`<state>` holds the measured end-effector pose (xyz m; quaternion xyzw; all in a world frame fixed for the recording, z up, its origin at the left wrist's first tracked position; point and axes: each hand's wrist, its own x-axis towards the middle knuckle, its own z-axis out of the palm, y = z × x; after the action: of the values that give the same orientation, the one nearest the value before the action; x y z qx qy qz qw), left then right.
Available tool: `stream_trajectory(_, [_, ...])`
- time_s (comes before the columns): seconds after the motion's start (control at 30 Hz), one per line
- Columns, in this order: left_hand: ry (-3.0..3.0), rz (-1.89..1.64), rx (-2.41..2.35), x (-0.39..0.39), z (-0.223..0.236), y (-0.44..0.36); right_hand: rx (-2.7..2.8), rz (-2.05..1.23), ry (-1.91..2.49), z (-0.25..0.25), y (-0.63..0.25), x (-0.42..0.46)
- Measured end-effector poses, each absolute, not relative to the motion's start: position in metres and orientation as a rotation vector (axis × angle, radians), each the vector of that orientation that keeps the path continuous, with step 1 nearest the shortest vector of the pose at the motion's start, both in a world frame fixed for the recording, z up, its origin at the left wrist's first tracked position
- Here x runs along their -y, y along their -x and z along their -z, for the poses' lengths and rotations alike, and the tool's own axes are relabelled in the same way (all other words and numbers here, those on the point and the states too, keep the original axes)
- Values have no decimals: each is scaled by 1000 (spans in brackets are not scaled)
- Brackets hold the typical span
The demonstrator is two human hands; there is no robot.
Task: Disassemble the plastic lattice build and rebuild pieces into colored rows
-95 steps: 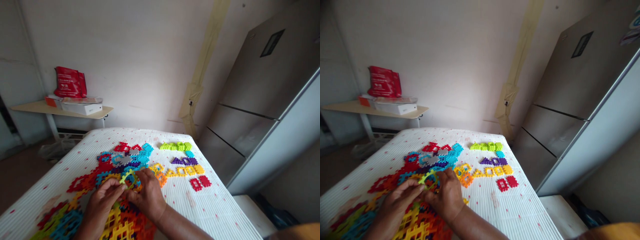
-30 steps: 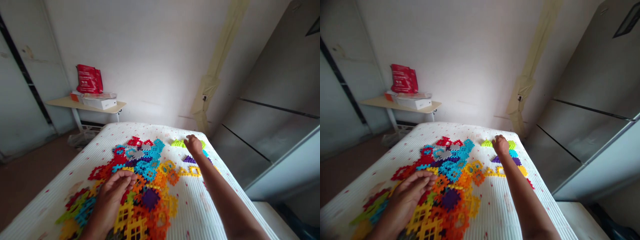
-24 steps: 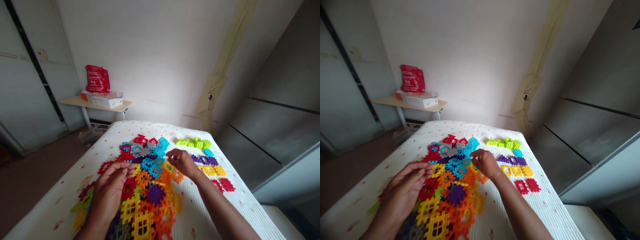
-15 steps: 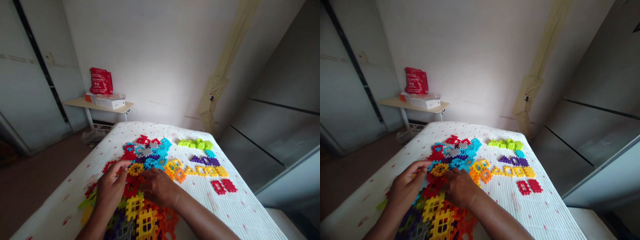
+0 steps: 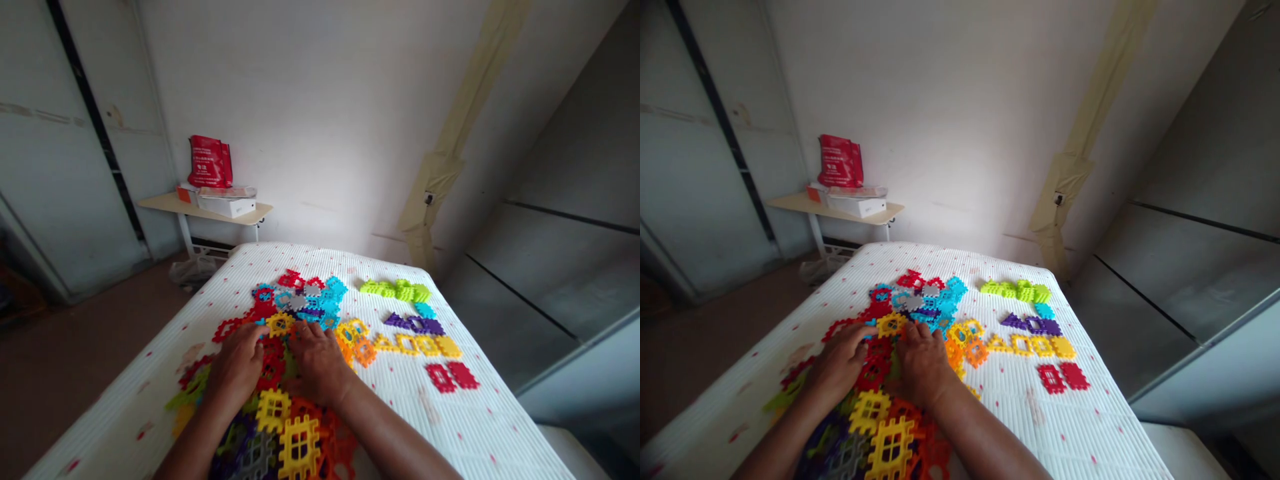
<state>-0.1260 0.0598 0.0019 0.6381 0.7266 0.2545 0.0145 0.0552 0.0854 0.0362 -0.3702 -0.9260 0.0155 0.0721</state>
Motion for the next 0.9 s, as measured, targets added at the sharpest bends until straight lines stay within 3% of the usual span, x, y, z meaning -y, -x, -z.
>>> stream_trajectory(0.47, [-2012, -875, -2225, -64, 5, 120, 2610, -199, 1141, -32, -51, -82])
stream_trajectory(0.77, [-2131, -951, -2182, -65, 4, 124, 1946, -875, 1171, -31, -63, -96])
stream_trajectory(0.9, [-2155, -1129, -2020, -66, 3, 122, 1717, -969, 1145, -30, -76, -111])
